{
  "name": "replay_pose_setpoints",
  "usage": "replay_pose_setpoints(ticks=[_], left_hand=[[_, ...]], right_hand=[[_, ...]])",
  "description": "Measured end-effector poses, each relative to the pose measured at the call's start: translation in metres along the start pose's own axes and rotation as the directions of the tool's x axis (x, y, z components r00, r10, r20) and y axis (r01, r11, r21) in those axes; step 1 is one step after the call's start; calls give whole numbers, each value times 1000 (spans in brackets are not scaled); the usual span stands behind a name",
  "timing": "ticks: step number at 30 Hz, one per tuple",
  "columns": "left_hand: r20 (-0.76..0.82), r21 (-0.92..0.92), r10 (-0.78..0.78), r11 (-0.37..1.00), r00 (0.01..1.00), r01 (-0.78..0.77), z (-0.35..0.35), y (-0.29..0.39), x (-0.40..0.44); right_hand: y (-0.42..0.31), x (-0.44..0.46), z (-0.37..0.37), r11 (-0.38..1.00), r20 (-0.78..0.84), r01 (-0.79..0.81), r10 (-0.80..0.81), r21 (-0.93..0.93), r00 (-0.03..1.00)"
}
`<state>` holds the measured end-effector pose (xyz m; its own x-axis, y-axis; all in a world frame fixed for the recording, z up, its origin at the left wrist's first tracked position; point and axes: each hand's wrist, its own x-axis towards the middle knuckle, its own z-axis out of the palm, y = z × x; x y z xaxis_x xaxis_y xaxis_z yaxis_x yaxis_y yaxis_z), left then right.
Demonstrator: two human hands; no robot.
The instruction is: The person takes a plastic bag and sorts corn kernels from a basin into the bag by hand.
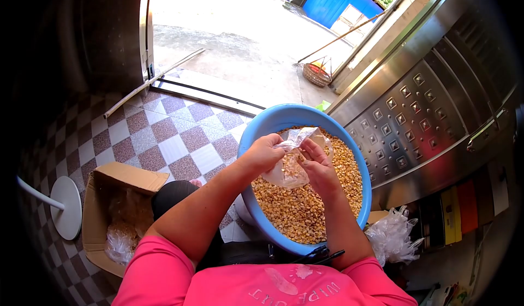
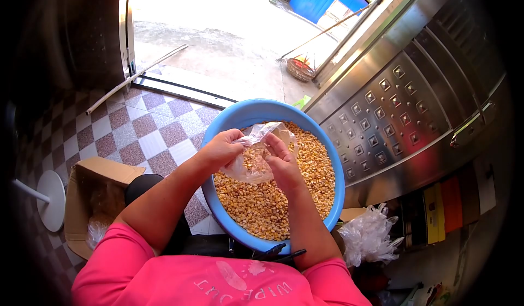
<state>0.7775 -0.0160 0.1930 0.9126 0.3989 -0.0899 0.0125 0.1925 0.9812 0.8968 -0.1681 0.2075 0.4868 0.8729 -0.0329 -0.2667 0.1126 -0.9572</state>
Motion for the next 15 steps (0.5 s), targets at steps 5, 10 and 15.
replay_pose_setpoints(ticks=[5, 10, 15], left_hand=[[8, 12, 1, 1000, 1000, -1, -1, 3, -2], [-7, -21, 16, 1000, 1000, -17, 0, 0, 0], [-34, -18, 14, 1000, 999, -15, 1, 1, -1]], right_hand=[[7, -1, -13, 736, 27, 171, -203, -654, 979], [-24, -20, 13, 765, 322, -157, 435, -624, 841], [13, -27, 30, 251, 428, 348, 474, -904, 769]])
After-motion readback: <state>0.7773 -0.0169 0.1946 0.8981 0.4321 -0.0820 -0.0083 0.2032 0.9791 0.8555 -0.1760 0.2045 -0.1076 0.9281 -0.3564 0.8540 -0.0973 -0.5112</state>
